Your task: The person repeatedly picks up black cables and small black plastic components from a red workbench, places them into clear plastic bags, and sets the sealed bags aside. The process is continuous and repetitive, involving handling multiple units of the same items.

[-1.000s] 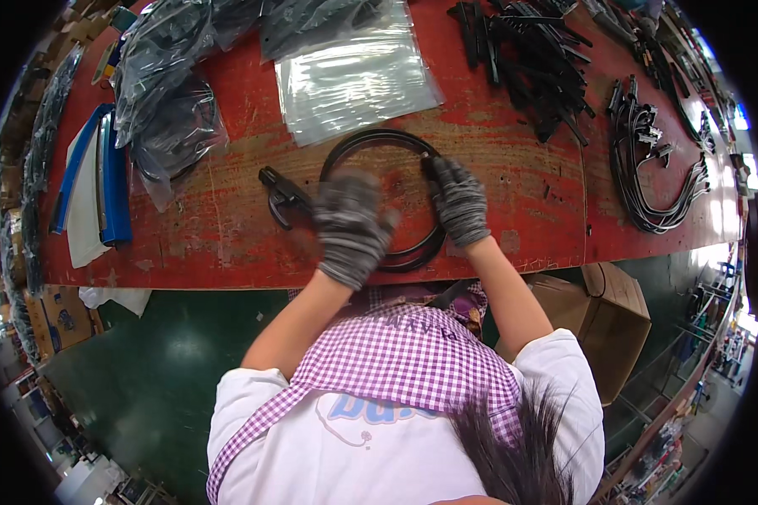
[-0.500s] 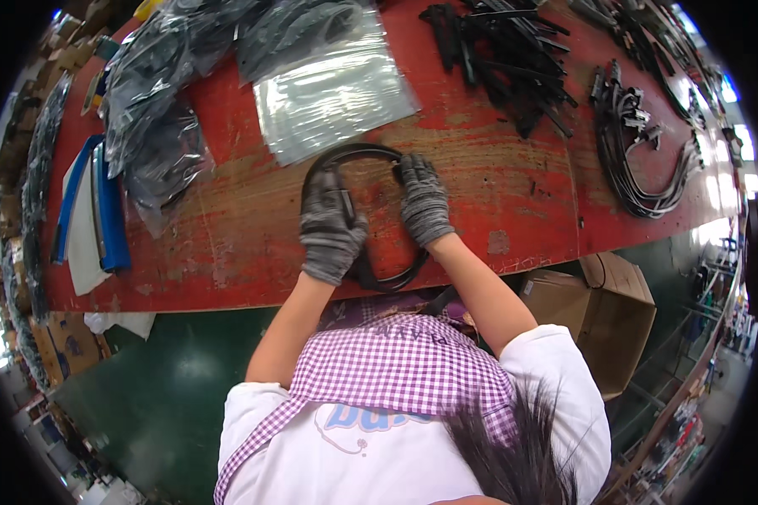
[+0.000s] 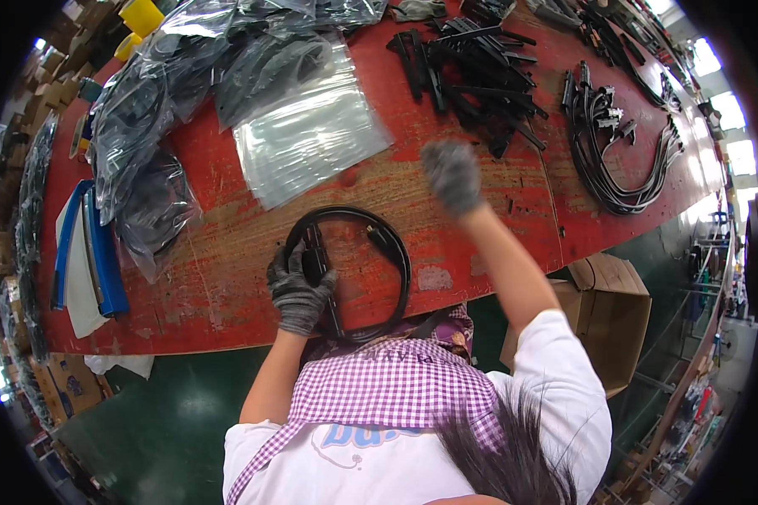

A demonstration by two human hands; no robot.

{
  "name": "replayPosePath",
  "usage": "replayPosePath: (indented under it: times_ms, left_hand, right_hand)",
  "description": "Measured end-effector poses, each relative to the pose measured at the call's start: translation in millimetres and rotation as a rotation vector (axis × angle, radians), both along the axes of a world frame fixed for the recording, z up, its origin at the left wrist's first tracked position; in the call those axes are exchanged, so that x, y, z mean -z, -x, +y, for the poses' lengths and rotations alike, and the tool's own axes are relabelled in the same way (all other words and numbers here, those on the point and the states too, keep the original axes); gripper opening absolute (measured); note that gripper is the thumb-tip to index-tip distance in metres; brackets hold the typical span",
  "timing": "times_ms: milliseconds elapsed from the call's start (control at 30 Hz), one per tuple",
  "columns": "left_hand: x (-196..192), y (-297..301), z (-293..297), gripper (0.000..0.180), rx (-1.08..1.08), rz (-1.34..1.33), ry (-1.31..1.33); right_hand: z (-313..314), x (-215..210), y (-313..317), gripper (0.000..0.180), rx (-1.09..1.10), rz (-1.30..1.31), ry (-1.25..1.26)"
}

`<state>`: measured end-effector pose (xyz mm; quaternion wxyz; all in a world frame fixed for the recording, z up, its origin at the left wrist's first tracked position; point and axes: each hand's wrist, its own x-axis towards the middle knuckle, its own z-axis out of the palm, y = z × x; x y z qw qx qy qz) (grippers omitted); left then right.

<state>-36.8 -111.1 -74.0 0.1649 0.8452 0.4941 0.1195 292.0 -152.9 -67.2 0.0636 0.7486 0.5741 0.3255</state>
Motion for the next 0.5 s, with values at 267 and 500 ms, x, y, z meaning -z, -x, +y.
replayPosePath:
  times_ms: [267,500]
  left_hand:
    - [5,-4,5,0.076,0.014,-0.032,0.025]
    - [0,-5,3,0.08,-0.063,0.1,0.117]
  right_hand:
    - [73,-27,-124,0.025,0.47,0.386,0.281]
    - [-14,-91,35,0.022,-0.447,0.543,0.123]
